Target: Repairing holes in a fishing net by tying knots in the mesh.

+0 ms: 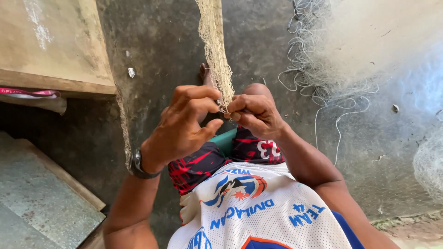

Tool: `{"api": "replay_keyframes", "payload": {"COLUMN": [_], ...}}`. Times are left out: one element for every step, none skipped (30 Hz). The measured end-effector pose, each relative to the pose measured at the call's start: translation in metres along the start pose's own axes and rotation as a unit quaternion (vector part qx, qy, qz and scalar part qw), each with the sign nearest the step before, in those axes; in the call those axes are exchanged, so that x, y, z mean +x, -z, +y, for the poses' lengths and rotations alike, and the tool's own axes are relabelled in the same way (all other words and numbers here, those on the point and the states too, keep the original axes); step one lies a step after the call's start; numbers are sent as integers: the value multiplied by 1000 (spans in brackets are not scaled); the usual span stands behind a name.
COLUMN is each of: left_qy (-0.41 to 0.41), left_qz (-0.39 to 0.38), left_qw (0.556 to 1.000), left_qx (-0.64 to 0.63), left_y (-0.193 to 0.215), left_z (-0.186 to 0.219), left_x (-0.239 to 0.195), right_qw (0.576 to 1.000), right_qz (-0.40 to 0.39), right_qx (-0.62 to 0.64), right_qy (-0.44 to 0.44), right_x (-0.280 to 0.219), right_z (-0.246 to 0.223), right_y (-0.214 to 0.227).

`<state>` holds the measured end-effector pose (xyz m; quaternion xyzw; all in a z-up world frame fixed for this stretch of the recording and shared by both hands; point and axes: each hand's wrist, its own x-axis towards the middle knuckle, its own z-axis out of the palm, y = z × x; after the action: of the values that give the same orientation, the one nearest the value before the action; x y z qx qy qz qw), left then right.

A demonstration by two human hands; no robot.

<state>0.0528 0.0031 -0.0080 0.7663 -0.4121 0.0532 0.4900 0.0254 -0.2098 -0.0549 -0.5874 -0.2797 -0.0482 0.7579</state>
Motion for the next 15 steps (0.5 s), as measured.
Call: {"api": "replay_keyframes", "payload": {"left_qy": [1, -39, -79, -81, -98, -117, -121, -134, -148, -148, -157, -164, -163, -149, -136], "left_qz": [2, -22, -45, -46, -61, -78, -80, -89, -98, -99, -108, -117, -117, -158, -198], "left_qw": [1000, 999, 996, 996, 993, 990, 989, 987, 984, 984, 982, 979, 980, 976, 971], "left_qx": [0, -3, -7, -8, -3, -2, -7, -5, -2, -5, 0, 5, 3, 10, 17], "left_y": [0, -2, -3, -2, -1, -1, -2, -1, -1, -3, -5, -8, -5, -3, -1], "left_z": [-1, -3, -5, -4, -4, -4, -9, -15, -21, -25, -29, -33, -34, -35, -36], "left_x": [6, 13, 20, 26, 33, 40, 45, 49, 52, 56, 60, 64, 66, 69, 71], "right_qw": [1000, 1000, 1000, 1000, 999, 999, 999, 998, 996, 996, 994, 992, 992, 975, 946], "right_qz": [-2, -4, -6, -5, -12, -15, -11, -17, -22, -21, -22, -25, -24, -50, -75], "right_qx": [0, -8, -17, -19, -31, -47, -52, -66, -81, -82, -100, -117, -116, -185, -251], "right_qy": [-1, -6, -12, -11, -8, -7, -7, -10, -13, -15, -23, -32, -34, -112, -190], "right_x": [-1, -3, -5, -5, -4, -6, -5, -4, -3, -3, -4, -4, -3, -2, -1], "right_z": [0, 0, -1, -3, -4, -7, -12, -17, -21, -23, -25, -28, -35, -43, -50], "right_y": [2, 4, 8, 10, 14, 18, 20, 21, 22, 25, 27, 29, 29, 29, 28]}}
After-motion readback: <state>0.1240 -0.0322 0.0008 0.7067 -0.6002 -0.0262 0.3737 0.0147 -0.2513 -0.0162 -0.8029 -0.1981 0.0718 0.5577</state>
